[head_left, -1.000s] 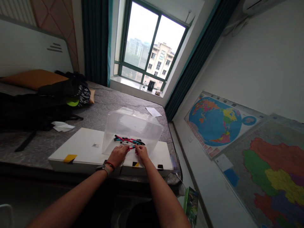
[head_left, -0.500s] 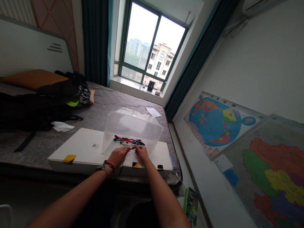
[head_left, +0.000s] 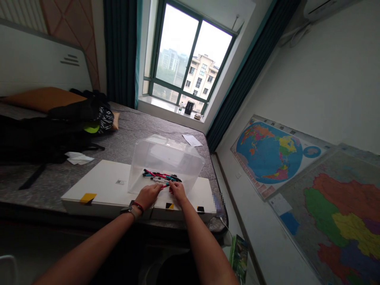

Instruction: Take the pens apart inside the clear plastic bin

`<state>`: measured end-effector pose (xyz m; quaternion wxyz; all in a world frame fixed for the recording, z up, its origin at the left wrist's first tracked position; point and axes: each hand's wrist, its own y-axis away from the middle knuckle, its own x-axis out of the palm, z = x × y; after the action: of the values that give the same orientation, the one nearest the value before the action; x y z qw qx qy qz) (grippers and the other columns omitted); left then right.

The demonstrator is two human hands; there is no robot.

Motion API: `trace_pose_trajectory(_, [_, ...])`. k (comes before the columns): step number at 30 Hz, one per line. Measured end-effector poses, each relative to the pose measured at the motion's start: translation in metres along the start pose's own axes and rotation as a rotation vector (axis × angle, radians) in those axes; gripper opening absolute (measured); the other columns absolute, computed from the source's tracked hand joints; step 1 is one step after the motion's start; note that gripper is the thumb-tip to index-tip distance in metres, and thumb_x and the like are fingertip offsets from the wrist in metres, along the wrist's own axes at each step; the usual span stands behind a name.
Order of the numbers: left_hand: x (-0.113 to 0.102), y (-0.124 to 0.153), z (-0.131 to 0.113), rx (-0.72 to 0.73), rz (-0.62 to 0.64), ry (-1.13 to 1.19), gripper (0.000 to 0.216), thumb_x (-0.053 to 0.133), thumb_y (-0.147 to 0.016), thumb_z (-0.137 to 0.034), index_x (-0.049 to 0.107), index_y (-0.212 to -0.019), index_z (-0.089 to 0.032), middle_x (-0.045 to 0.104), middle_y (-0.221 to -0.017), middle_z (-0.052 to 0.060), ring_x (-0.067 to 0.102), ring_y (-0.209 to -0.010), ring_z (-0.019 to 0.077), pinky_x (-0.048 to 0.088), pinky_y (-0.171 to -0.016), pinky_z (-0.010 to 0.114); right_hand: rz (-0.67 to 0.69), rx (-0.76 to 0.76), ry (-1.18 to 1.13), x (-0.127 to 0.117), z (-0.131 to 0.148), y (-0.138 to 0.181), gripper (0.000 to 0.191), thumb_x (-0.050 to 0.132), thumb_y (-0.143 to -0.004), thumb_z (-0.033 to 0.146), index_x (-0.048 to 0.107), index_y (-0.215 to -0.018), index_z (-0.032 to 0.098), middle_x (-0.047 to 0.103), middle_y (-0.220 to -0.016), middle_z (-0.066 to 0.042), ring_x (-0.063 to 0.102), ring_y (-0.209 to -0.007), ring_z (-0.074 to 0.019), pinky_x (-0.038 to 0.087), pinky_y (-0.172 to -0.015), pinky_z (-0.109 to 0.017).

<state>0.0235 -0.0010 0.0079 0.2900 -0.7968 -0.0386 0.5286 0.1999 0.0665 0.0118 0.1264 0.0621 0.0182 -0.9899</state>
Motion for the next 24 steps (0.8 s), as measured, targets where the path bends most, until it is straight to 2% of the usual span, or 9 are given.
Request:
trace_pose_trajectory(8, [0.001, 0.000, 0.001, 0.015, 0.022, -0.057, 0.028, 0.037, -0.097, -0.020, 0.060, -0.114, -0.020, 0.069, -0.092, 0.008, 0.065, -0.080, 0.0212, 0.046, -0.070, 0.032, 0.017, 0.000, -0.003, -0.001, 0.002, 0.000, 0.047, 0.063, -0.076, 0.060, 0.056, -0.057, 0.018, 0.054, -0.052, 0.001, 0.044, -0.046, -0.0098, 0.035, -0.048, -0.024])
trace_pose_trajectory(15, [0.009, 0.001, 0.004, 0.006, -0.049, -0.039, 0.029, 0.038, -0.100, -0.035, 0.057, -0.117, -0.021, 0.069, -0.098, 0.008, 0.065, -0.083, 0.0203, 0.045, -0.072, 0.030, -0.021, 0.015, -0.028, -0.005, -0.003, 0.000, 0.048, 0.065, -0.075, 0.061, 0.054, -0.057, 0.018, 0.052, -0.051, 0.002, 0.041, -0.045, -0.0090, 0.031, -0.047, -0.023])
trace_pose_trajectory(24, [0.004, 0.000, 0.001, -0.039, -0.042, -0.046, 0.029, 0.035, -0.101, -0.036, 0.058, -0.095, -0.019, 0.065, -0.084, 0.006, 0.060, -0.076, 0.0182, 0.041, -0.069, 0.029, -0.011, 0.020, 0.008, -0.003, 0.000, 0.001, 0.051, 0.062, -0.077, 0.062, 0.051, -0.053, 0.019, 0.048, -0.047, 0.003, 0.038, -0.043, -0.0088, 0.029, -0.046, -0.023])
